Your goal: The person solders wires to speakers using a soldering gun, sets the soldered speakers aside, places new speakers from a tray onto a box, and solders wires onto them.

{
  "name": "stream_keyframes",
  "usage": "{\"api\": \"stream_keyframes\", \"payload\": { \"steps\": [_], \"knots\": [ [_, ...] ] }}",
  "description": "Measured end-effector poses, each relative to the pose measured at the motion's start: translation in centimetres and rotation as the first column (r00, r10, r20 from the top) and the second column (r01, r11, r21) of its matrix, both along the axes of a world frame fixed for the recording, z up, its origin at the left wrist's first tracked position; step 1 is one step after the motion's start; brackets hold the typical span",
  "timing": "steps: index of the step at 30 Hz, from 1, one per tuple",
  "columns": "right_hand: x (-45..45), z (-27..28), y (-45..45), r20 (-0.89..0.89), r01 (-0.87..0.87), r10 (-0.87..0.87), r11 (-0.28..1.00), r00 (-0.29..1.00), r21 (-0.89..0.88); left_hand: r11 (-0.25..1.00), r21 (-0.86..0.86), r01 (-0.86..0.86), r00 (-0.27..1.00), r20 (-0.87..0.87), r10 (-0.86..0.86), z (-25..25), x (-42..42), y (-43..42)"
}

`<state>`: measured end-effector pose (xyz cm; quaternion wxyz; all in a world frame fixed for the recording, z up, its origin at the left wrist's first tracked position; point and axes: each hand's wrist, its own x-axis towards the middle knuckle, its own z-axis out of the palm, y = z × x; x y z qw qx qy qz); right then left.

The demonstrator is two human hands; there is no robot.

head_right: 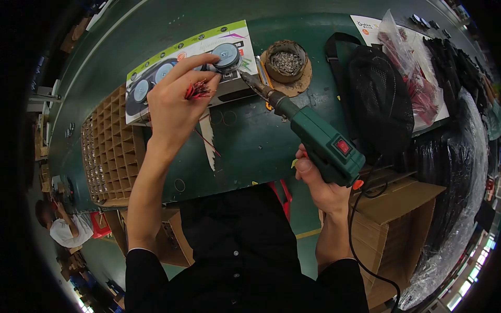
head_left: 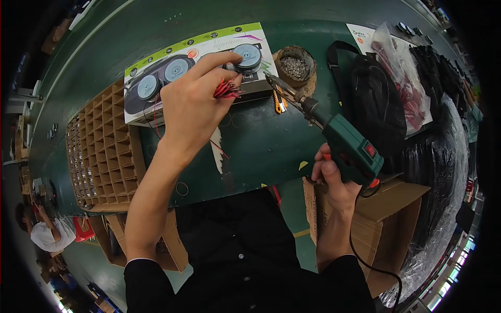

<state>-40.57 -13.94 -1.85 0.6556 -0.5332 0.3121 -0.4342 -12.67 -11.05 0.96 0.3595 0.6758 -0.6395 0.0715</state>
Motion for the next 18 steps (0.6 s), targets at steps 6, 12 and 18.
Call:
{"api": "stream_keyframes", "payload": {
  "steps": [6,12,18],
  "knots": [
    [1.2,-0.4,-0.2,-0.150,-0.026,0.017,0.998,0.989,-0.060,1.000,-0.014,0.007,1.000,-0.020,-0.007,-0.1,0.0,-0.1],
    [2.1,-0.4,-1.0,-0.145,-0.069,0.073,0.997,0.987,0.028,1.000,-0.008,0.009,0.999,-0.032,-0.009,0.1,-0.1,-0.1],
    [2.3,-0.5,-1.5,-0.138,-0.064,0.064,0.998,0.988,0.002,1.000,-0.003,0.010,0.999,-0.043,-0.011,0.0,-0.1,-0.1]
  ]
}}
